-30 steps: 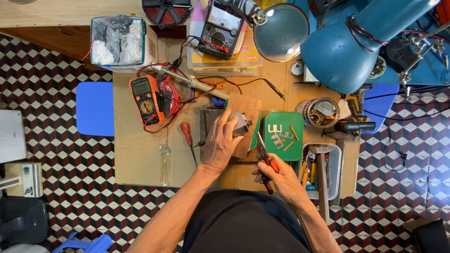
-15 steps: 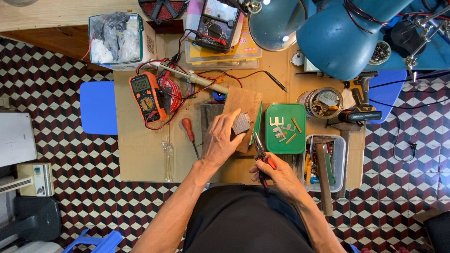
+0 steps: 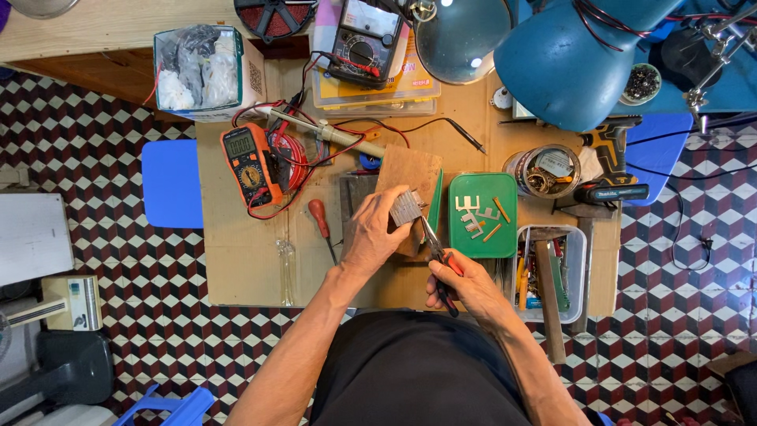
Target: The person uses a hammer and screwdriver to tap and adjust a small metal component clamped on a wooden block. They then use pliers to trim and shape small metal pieces, repeatedly tapping and adjusting the component throughout the clip.
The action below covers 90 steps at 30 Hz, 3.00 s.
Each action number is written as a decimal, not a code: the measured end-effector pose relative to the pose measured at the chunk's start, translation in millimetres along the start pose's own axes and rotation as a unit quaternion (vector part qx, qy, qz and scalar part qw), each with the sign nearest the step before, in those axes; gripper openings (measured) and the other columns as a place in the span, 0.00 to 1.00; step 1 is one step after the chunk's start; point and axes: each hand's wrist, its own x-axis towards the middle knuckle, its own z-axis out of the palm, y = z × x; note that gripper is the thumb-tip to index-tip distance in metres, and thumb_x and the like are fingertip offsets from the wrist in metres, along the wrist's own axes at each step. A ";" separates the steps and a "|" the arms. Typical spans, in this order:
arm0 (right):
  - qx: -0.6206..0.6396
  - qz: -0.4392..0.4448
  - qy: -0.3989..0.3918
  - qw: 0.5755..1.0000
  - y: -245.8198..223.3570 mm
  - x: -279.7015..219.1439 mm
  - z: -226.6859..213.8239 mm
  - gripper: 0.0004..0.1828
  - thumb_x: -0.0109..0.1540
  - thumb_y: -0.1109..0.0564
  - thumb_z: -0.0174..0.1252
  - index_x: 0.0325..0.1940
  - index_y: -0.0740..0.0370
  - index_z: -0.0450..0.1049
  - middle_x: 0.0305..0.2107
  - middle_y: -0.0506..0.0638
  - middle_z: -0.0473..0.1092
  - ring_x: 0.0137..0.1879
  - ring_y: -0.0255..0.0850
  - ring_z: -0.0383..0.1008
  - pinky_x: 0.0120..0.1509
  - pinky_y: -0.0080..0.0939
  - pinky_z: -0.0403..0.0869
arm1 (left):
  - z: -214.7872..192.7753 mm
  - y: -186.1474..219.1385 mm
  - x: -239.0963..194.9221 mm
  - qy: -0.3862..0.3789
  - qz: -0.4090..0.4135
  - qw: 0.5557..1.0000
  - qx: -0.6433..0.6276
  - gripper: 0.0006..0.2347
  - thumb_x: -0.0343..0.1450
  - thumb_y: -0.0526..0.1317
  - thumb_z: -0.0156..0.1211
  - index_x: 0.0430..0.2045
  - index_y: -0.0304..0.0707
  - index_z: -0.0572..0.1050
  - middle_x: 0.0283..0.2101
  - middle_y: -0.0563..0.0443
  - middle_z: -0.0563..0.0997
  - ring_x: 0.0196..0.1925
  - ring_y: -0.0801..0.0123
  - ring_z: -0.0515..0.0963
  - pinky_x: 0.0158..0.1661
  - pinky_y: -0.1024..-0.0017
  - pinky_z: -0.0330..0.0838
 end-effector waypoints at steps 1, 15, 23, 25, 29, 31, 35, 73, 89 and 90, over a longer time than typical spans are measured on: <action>0.008 0.002 -0.003 1.000 -0.6 -0.7 -0.1 0.12 0.68 0.49 0.51 0.45 0.60 0.69 0.26 0.50 0.73 0.30 0.37 0.78 0.33 0.35 0.74 | 0.5 -0.4 -0.7 0.001 0.000 1.000 0.004 0.23 0.65 0.35 0.68 0.55 0.42 0.70 0.50 0.45 0.81 0.55 0.55 0.79 0.55 0.61 0.75; 0.129 0.013 -0.067 0.989 -4.3 -0.4 -5.2 0.14 0.68 0.48 0.53 0.46 0.62 0.67 0.21 0.51 0.69 0.17 0.36 0.68 0.18 0.32 0.62 | -11.7 3.7 4.2 -0.041 0.006 0.999 0.005 0.23 0.65 0.38 0.65 0.57 0.40 0.69 0.49 0.43 0.80 0.54 0.52 0.78 0.54 0.58 0.72; 0.216 0.046 -0.084 0.972 6.3 4.0 -6.6 0.18 0.68 0.48 0.54 0.44 0.68 0.70 0.19 0.50 0.67 0.18 0.35 0.66 0.17 0.34 0.62 | 46.7 -3.1 53.4 0.041 -0.074 0.995 0.059 0.14 0.78 0.46 0.49 0.32 0.35 0.77 0.38 0.39 0.82 0.42 0.47 0.80 0.46 0.56 0.72; 0.220 0.044 -0.084 0.971 6.8 3.8 -4.0 0.18 0.67 0.47 0.55 0.42 0.67 0.69 0.19 0.49 0.67 0.17 0.34 0.65 0.16 0.34 0.61 | 56.8 -6.5 59.7 0.079 -0.081 0.989 0.095 0.16 0.79 0.47 0.48 0.28 0.34 0.76 0.37 0.38 0.82 0.42 0.46 0.79 0.44 0.54 0.72; 0.216 0.037 -0.091 0.971 5.0 1.8 -1.7 0.18 0.66 0.46 0.58 0.40 0.66 0.69 0.18 0.48 0.66 0.17 0.33 0.64 0.16 0.33 0.59 | 63.4 -7.7 62.2 0.127 -0.145 0.978 0.085 0.17 0.79 0.49 0.45 0.27 0.39 0.77 0.35 0.42 0.83 0.40 0.49 0.81 0.40 0.53 0.73; 0.222 0.033 -0.087 0.971 7.0 3.2 0.9 0.17 0.65 0.46 0.58 0.40 0.64 0.68 0.19 0.48 0.67 0.17 0.33 0.64 0.17 0.33 0.60 | 65.8 -5.7 60.3 0.127 -0.176 0.972 0.090 0.18 0.78 0.50 0.44 0.27 0.41 0.78 0.34 0.44 0.83 0.39 0.49 0.82 0.39 0.53 0.73; 0.206 0.025 -0.075 0.975 13.9 2.9 0.6 0.17 0.66 0.46 0.58 0.38 0.64 0.69 0.18 0.47 0.66 0.17 0.32 0.64 0.17 0.32 0.61 | 61.8 -3.9 60.9 0.125 -0.197 0.964 0.128 0.19 0.78 0.51 0.42 0.29 0.45 0.81 0.35 0.44 0.84 0.39 0.47 0.82 0.39 0.52 0.73; 0.061 -0.002 0.267 0.962 112.1 -51.6 -37.7 0.25 0.67 0.46 0.52 0.44 0.74 0.78 0.35 0.59 0.80 0.41 0.42 0.81 0.43 0.41 0.78 | 21.4 -13.2 12.5 0.073 0.003 0.997 -0.007 0.24 0.62 0.42 0.75 0.50 0.37 0.71 0.47 0.43 0.80 0.51 0.53 0.78 0.51 0.60 0.74; -0.081 0.024 0.243 0.966 59.7 -29.7 -54.9 0.27 0.67 0.41 0.51 0.42 0.70 0.81 0.32 0.56 0.80 0.36 0.41 0.77 0.43 0.41 0.75 | 18.5 -3.1 14.6 0.087 0.019 0.996 0.016 0.21 0.64 0.42 0.72 0.49 0.37 0.73 0.46 0.46 0.80 0.50 0.55 0.78 0.52 0.60 0.75; -0.080 0.032 0.244 0.966 57.5 -29.2 -57.2 0.27 0.67 0.42 0.51 0.42 0.70 0.81 0.32 0.56 0.80 0.36 0.40 0.77 0.44 0.40 0.75 | 17.7 -3.9 15.3 0.079 0.022 0.997 0.013 0.22 0.64 0.42 0.73 0.49 0.36 0.73 0.47 0.46 0.79 0.52 0.55 0.78 0.53 0.60 0.74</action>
